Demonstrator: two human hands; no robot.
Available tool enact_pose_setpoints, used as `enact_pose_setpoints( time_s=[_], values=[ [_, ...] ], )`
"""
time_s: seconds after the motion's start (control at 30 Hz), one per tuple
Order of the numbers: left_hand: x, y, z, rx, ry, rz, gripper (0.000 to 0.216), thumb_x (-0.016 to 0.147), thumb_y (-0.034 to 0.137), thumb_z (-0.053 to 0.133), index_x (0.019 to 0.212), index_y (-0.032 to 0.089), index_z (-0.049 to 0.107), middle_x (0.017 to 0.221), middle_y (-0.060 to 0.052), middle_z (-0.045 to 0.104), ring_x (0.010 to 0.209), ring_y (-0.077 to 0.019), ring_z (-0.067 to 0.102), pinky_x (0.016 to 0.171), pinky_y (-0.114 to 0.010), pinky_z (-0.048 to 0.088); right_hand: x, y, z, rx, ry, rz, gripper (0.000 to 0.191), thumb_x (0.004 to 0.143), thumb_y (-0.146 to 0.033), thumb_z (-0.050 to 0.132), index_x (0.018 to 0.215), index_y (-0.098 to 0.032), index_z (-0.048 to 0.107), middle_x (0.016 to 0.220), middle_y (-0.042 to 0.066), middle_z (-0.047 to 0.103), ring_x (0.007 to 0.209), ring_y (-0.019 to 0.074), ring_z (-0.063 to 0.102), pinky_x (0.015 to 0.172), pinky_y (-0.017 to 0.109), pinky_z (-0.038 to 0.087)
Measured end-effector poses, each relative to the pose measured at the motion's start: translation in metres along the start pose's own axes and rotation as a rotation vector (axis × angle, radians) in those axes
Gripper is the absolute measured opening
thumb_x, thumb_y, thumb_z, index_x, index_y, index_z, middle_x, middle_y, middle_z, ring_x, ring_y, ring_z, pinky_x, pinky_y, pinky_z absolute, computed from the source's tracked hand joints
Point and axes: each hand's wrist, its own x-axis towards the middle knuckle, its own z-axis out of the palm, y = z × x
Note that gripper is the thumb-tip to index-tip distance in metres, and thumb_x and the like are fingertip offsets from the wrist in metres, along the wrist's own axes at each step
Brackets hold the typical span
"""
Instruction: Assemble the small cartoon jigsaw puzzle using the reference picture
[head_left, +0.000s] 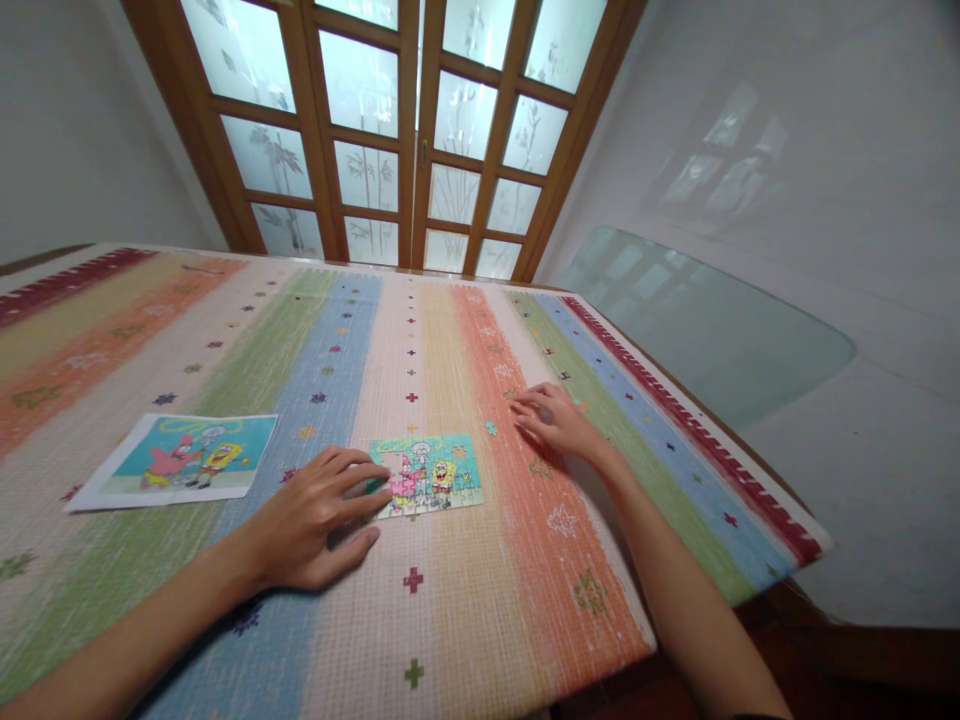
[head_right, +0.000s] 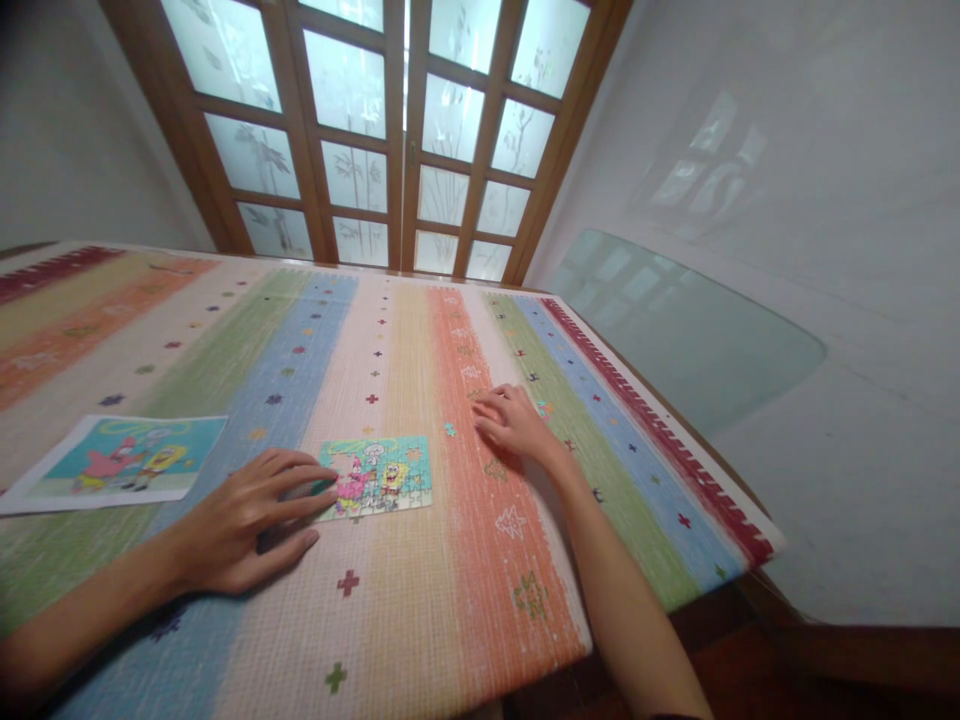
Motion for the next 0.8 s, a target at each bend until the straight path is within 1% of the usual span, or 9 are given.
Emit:
enact_pose_setpoints(
  time_s=[0.1,0.2,0.33,0.6,0.7,0.8],
  values=[
    [0.001,0.0,-0.001,-0.011,-0.004,0.003,0.032,0.09,0.022,0.057,0.12,0.022,0.069,0.116,-0.01,0.07,0.104,-0.0298,0.062,0.087,-0.046,0.052,0.002,-0.019,0.008,0.089,-0.017,-0.107,0.027,0.094,-0.034,0.066,0.118,-0.023,0.073,0.121,0.013,0.065,0.114,0.0282,0.059,0.104,0.047,0.046],
    [0.003,0.002,-0.003,-0.017,-0.007,0.005,0.03,0.091,0.021,0.056,0.118,0.021,0.069,0.113,-0.01,0.069,0.101,-0.0288,0.062,0.085,-0.045,0.051,0.002,-0.028,0.013,0.112,-0.028,-0.128,0.026,0.095,-0.035,0.065,0.117,-0.022,0.073,0.122,0.013,0.062,0.116,0.0284,0.057,0.105,0.048,0.045],
    [0.004,0.003,-0.004,-0.025,-0.01,0.007,0.03,0.091,0.02,0.055,0.117,0.02,0.069,0.111,-0.01,0.069,0.1,-0.028,0.062,0.085,-0.044,0.051,0.002,-0.031,0.018,0.128,-0.058,-0.154,0.026,0.095,-0.031,0.064,0.118,-0.022,0.073,0.121,0.013,0.06,0.115,0.0277,0.058,0.106,0.048,0.046],
    [0.004,0.004,-0.004,-0.046,-0.035,-0.002,0.026,0.092,0.023,0.054,0.113,0.019,0.068,0.11,-0.011,0.067,0.099,-0.0279,0.06,0.085,-0.044,0.05,0.004,-0.034,0.017,0.186,-0.068,-0.169,0.016,0.097,-0.029,0.06,0.106,-0.021,0.071,0.111,0.011,0.062,0.108,0.0259,0.059,0.101,0.047,0.048],
    [0.003,0.003,-0.003,-0.052,-0.034,-0.014,0.028,0.092,0.023,0.054,0.116,0.02,0.068,0.107,-0.01,0.067,0.098,-0.0276,0.059,0.083,-0.043,0.05,0.004,-0.034,0.017,0.18,-0.072,-0.158,0.02,0.097,-0.028,0.06,0.113,-0.022,0.071,0.113,0.011,0.061,0.109,0.0262,0.059,0.102,0.047,0.047],
    [0.002,0.003,-0.002,-0.058,-0.024,-0.023,0.027,0.092,0.025,0.054,0.114,0.02,0.069,0.103,-0.009,0.066,0.094,-0.0269,0.058,0.08,-0.042,0.049,0.003,-0.033,0.019,0.18,-0.078,-0.146,0.026,0.096,-0.027,0.061,0.119,-0.023,0.07,0.118,0.012,0.059,0.114,0.0271,0.057,0.105,0.047,0.047]
  ],
)
